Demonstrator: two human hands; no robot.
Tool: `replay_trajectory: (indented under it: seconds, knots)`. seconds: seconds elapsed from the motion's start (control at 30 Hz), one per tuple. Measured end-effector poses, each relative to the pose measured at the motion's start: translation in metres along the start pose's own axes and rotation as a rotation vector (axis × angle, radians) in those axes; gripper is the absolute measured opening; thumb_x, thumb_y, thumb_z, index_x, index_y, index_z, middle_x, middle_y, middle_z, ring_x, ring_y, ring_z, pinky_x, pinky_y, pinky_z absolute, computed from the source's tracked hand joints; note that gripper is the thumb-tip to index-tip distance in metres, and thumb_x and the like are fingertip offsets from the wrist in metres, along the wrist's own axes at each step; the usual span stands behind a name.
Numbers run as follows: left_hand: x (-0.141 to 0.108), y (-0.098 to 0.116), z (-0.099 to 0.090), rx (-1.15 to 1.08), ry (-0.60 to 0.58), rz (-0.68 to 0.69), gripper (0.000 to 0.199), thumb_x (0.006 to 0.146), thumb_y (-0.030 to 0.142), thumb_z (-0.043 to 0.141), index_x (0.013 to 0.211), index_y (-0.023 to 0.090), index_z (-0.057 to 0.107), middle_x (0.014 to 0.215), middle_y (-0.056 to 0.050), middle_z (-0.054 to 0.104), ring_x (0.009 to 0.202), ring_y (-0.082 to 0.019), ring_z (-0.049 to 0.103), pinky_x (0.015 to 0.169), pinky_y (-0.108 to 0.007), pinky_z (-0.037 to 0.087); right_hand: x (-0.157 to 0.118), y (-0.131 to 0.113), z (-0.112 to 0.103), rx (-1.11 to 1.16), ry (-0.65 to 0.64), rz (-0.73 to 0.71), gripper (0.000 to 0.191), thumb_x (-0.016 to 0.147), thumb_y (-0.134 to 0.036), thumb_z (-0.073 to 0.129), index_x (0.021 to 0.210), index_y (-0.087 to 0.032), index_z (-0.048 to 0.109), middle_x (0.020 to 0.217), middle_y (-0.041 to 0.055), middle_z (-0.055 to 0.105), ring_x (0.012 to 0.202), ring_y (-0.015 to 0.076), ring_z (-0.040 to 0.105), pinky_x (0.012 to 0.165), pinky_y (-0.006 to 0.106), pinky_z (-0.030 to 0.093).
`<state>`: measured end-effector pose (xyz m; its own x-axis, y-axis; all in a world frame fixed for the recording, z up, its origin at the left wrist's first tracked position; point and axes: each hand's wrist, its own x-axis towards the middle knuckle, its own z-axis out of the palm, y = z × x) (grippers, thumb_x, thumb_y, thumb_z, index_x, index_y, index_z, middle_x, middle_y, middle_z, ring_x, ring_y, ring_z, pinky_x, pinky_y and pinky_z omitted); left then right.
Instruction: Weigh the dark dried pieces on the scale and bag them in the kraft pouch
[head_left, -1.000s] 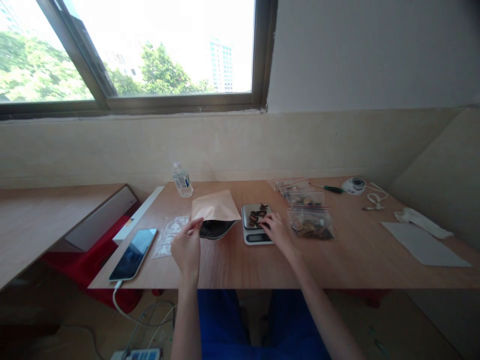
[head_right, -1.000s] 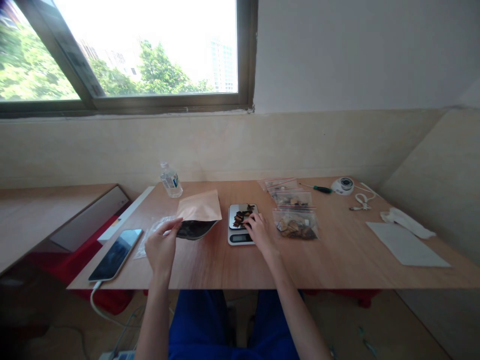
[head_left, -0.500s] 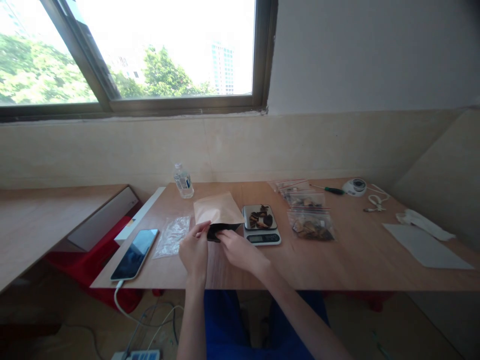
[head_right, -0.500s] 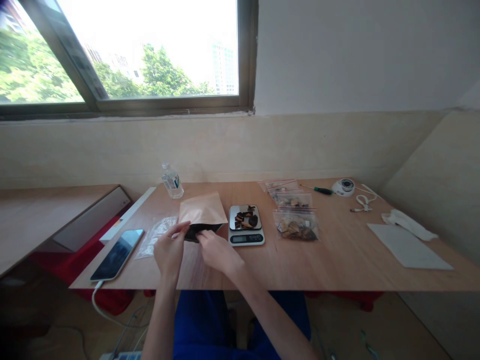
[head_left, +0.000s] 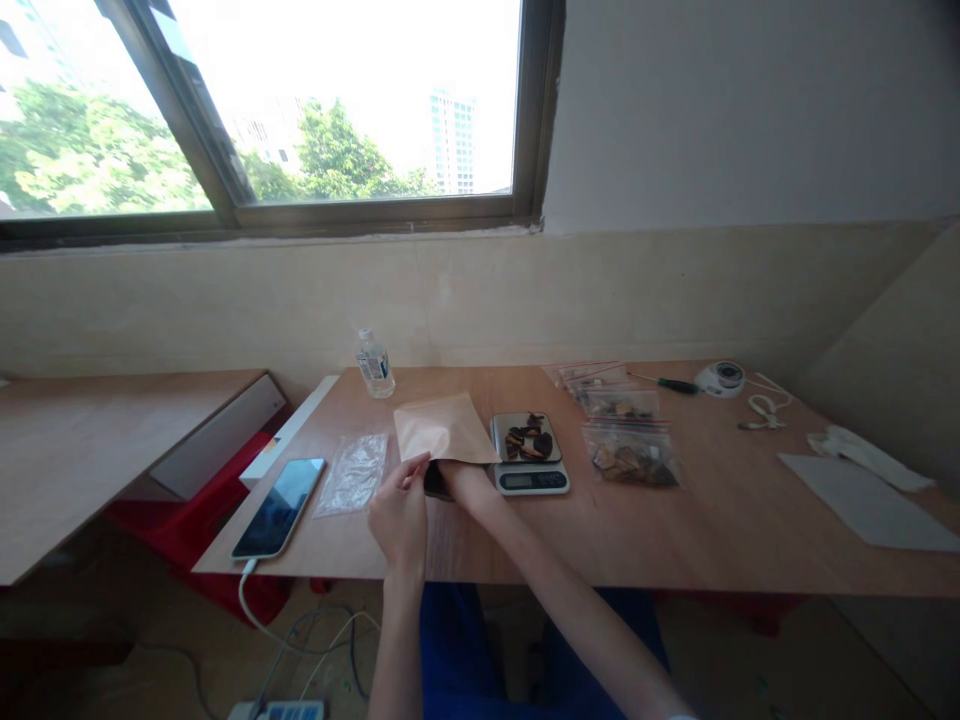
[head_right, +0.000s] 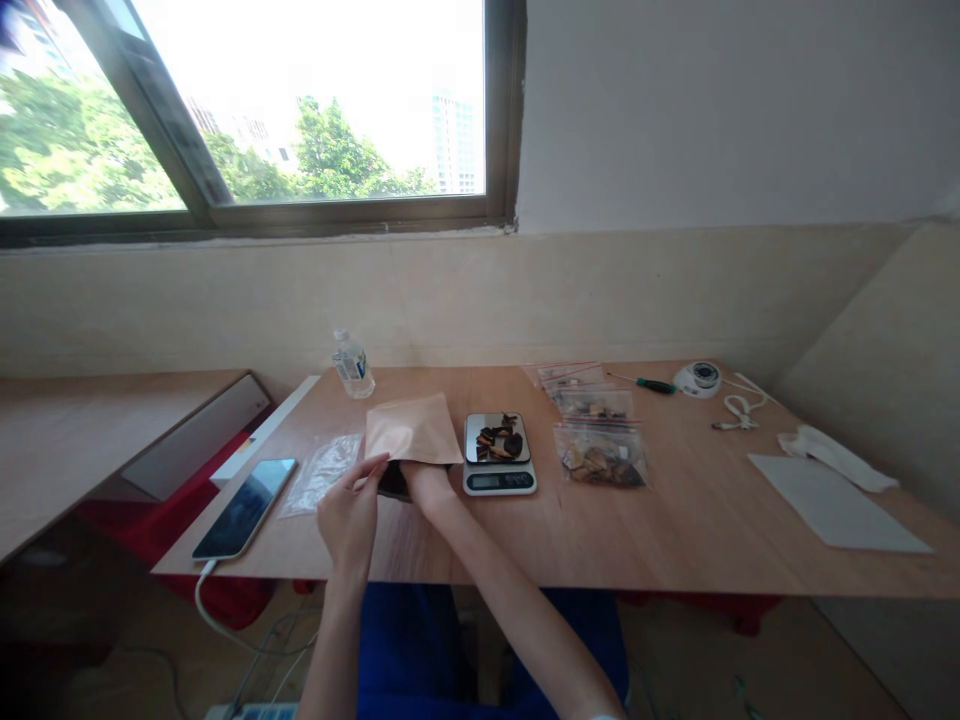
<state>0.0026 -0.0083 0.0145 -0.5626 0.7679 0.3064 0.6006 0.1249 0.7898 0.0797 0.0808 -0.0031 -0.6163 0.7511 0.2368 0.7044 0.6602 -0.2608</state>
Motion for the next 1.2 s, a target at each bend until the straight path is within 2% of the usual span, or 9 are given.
replay_trajectory:
  seconds: [0.13,0.23,0.43,0.63,0.77,0.9,0.97,1.07,1.2]
  knots:
    - [0.001,0.0,0.001,0.018,0.013,-0.005,0.021,0.079,0.037,0.054,0.091,0.032,0.07,0.077,0.001,0.072,0.074,-0.018,0.065,0.062,-0.025,0.042,-0.023,-0.001,-0.001,0.05,-0.021,0.061,0.036,0.087,-0.008,0.039,0.119,-0.015,0.055,0.112,0.0117,0.064,0.102,0.0226,0.06,0.09,0.03,0.046]
    - [0.003,0.001,0.001,0.005,0.01,0.002,0.02,0.079,0.036,0.055,0.091,0.032,0.07,0.079,0.001,0.072,0.074,-0.018,0.065,0.061,-0.025,0.042,-0.033,-0.002,-0.001,0.094,0.01,-0.002,0.036,0.086,-0.004,0.04,0.115,-0.015,0.057,0.11,0.0115,0.064,0.1,0.0213,0.061,0.087,0.03,0.048]
    - [0.013,0.003,0.0,0.016,0.034,0.002,0.02,0.079,0.036,0.055,0.089,0.032,0.071,0.079,0.002,0.072,0.074,-0.017,0.064,0.062,-0.025,0.042,-0.047,0.003,-0.004,0.107,0.196,-0.21,0.035,0.086,-0.005,0.042,0.118,-0.012,0.055,0.116,0.0109,0.06,0.109,0.02,0.054,0.094,0.033,0.046]
    - [0.027,-0.001,0.0,0.002,0.052,0.038,0.021,0.078,0.037,0.054,0.089,0.03,0.071,0.082,0.001,0.072,0.073,-0.018,0.065,0.063,-0.025,0.042,-0.074,0.008,-0.011,0.388,0.457,-0.328,0.036,0.092,-0.013,0.037,0.123,-0.024,0.052,0.118,0.0039,0.058,0.113,0.0123,0.052,0.098,0.03,0.045]
    - [0.035,-0.007,0.0,0.015,0.076,0.069,0.023,0.079,0.038,0.052,0.09,0.029,0.071,0.084,0.0,0.072,0.074,-0.018,0.065,0.063,-0.026,0.042,-0.079,0.019,-0.012,0.627,0.747,-0.129,0.027,0.088,-0.017,0.048,0.109,-0.026,0.062,0.107,0.003,0.065,0.102,0.014,0.059,0.091,0.03,0.048]
    - [0.037,-0.011,0.0,0.026,0.091,0.067,0.023,0.078,0.039,0.053,0.09,0.03,0.071,0.083,0.001,0.072,0.074,-0.018,0.065,0.062,-0.026,0.041,-0.067,0.063,-0.016,0.8,0.942,0.212,0.022,0.084,-0.027,0.054,0.103,-0.022,0.064,0.102,0.0056,0.067,0.093,0.0165,0.063,0.084,0.031,0.051]
    - [0.035,-0.011,0.001,0.012,0.07,0.071,0.023,0.078,0.039,0.053,0.089,0.03,0.071,0.083,0.001,0.072,0.075,-0.018,0.065,0.063,-0.026,0.041,-0.057,0.092,-0.016,0.832,0.882,0.274,0.025,0.083,-0.03,0.055,0.103,-0.02,0.065,0.106,0.0072,0.067,0.095,0.0175,0.063,0.085,0.031,0.05]
    - [0.031,-0.009,0.004,0.014,0.029,0.058,0.022,0.079,0.038,0.052,0.089,0.031,0.07,0.083,0.002,0.072,0.076,-0.018,0.065,0.064,-0.026,0.041,-0.041,0.13,-0.015,0.82,0.607,0.268,0.025,0.08,-0.026,0.057,0.102,-0.018,0.065,0.105,0.008,0.067,0.093,0.0177,0.064,0.083,0.031,0.05]
    - [0.03,-0.008,0.004,0.04,0.008,0.032,0.022,0.079,0.039,0.052,0.089,0.032,0.07,0.081,0.002,0.072,0.077,-0.018,0.065,0.063,-0.026,0.04,-0.026,0.158,-0.014,0.67,0.323,0.218,0.026,0.078,-0.017,0.055,0.101,-0.016,0.066,0.105,0.0087,0.068,0.095,0.0171,0.063,0.085,0.031,0.048]
